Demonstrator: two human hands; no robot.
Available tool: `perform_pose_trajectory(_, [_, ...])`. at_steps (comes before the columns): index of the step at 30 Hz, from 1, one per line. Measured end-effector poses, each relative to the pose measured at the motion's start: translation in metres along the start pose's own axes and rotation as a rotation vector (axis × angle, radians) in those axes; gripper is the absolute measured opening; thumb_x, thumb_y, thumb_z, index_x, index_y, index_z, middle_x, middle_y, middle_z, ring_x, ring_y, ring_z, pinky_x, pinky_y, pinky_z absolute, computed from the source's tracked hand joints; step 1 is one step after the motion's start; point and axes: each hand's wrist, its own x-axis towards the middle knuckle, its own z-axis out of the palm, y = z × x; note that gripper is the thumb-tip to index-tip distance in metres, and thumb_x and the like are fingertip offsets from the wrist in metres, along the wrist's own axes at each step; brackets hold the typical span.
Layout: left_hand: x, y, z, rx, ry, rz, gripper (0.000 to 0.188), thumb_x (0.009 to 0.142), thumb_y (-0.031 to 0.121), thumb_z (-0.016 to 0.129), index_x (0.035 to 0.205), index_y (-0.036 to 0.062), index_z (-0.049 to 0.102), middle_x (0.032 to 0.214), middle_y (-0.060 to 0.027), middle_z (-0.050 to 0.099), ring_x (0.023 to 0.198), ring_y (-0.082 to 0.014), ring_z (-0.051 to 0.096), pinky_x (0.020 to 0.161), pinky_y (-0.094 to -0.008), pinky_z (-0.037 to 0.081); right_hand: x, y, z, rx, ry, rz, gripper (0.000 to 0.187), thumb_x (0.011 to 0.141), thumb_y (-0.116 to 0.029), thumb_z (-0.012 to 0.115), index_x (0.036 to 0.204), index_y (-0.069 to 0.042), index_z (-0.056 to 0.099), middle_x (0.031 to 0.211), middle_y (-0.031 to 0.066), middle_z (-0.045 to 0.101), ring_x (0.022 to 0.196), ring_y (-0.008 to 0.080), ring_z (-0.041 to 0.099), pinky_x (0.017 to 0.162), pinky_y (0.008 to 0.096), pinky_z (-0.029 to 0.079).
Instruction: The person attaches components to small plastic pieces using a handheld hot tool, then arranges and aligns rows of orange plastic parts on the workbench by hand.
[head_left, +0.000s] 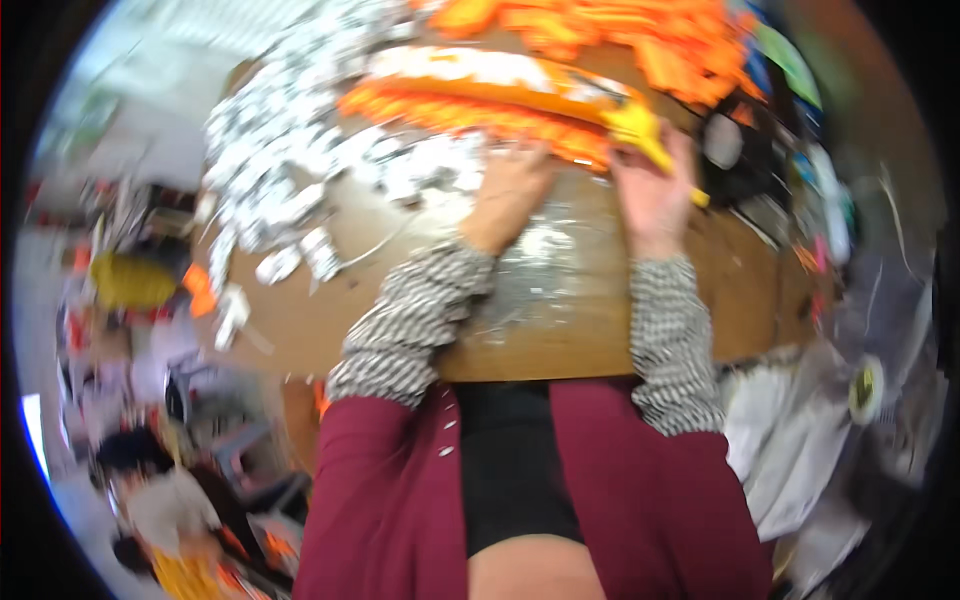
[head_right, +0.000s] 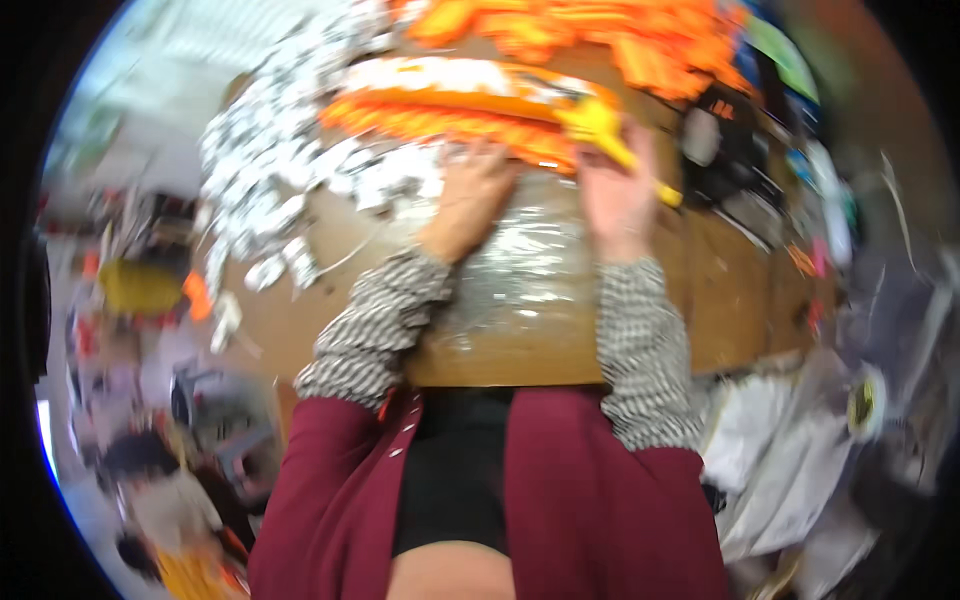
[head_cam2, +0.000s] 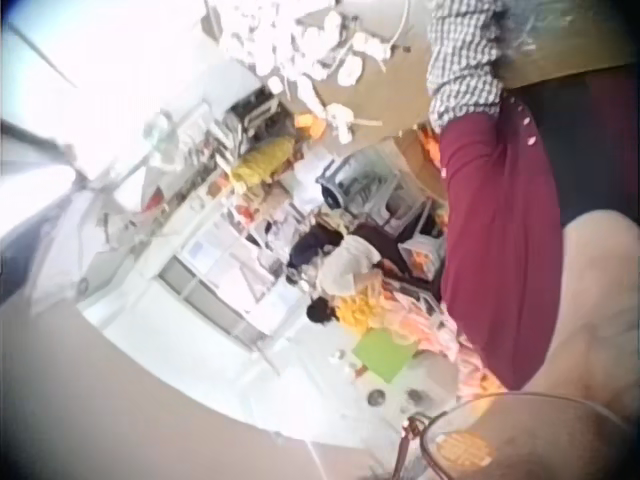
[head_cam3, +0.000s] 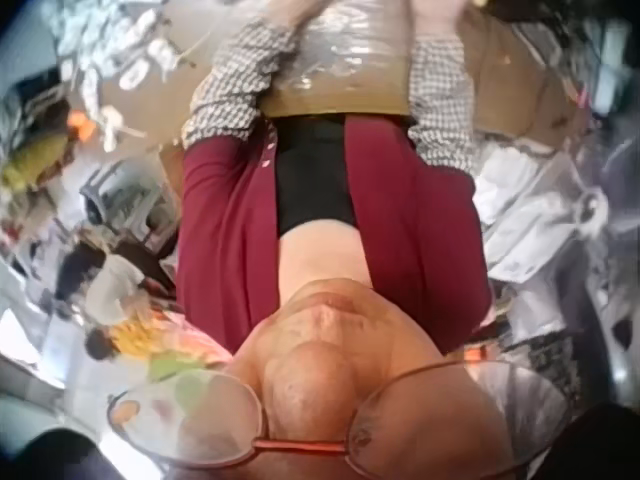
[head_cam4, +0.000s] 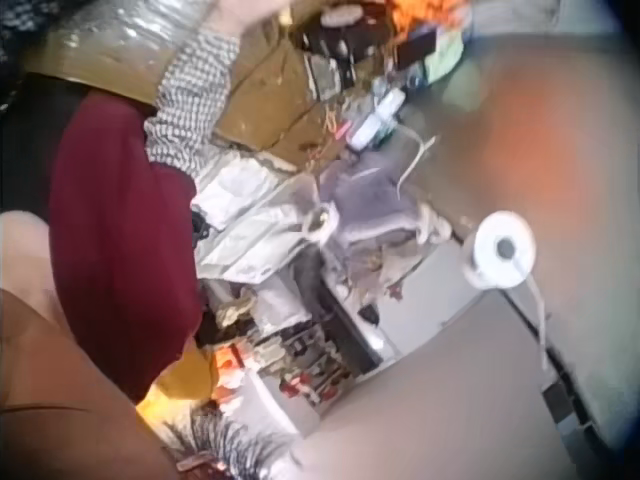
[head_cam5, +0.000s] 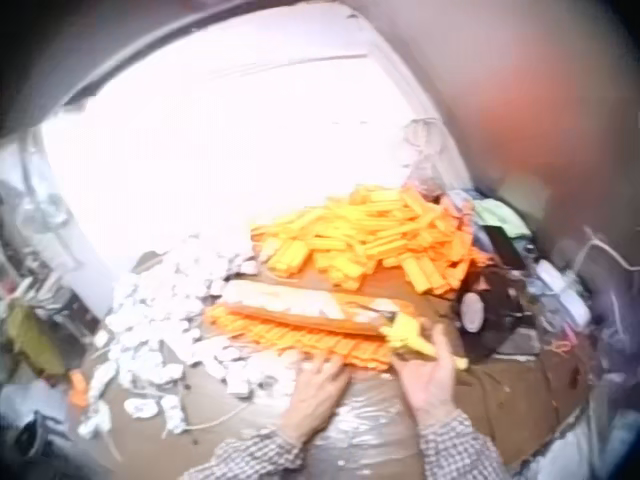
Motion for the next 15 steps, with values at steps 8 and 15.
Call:
perform_pose_trajectory(8, [-0.078,0.002,-0.089,-0.154,0.313,-0.421,0.040,0.079,0.004,0.072,0.119,0.0087,0.072,0.123,-0.0174,0.063,0.116,-0.0367,0.060,0.104,-0.0524,0.042,-0.026,-0.021,0.040,-0.100,0.218,-0.116,0.035,0.107,-0.036,0.059,0.128,-0.008,0.065,0.136,0.0081,0.065,0.129,0.0253,0.058,0.118,0.0661,0.032])
perform_pose_trajectory(15, [-0.185,-0.104,-0.174,0.222,-0.136,-0.585,0.042,0.074,-0.008,0.067,0.113,0.0074,0.074,0.125,-0.0133,0.061,0.121,-0.0329,0.055,0.097,-0.0474,0.047,-0.028,-0.019,0.040,-0.050,0.105,-0.024,0.033,0.108,-0.034,0.058,0.126,-0.007,0.065,0.130,0.0083,0.069,0.123,0.0267,0.062,0.115,0.0651,0.036])
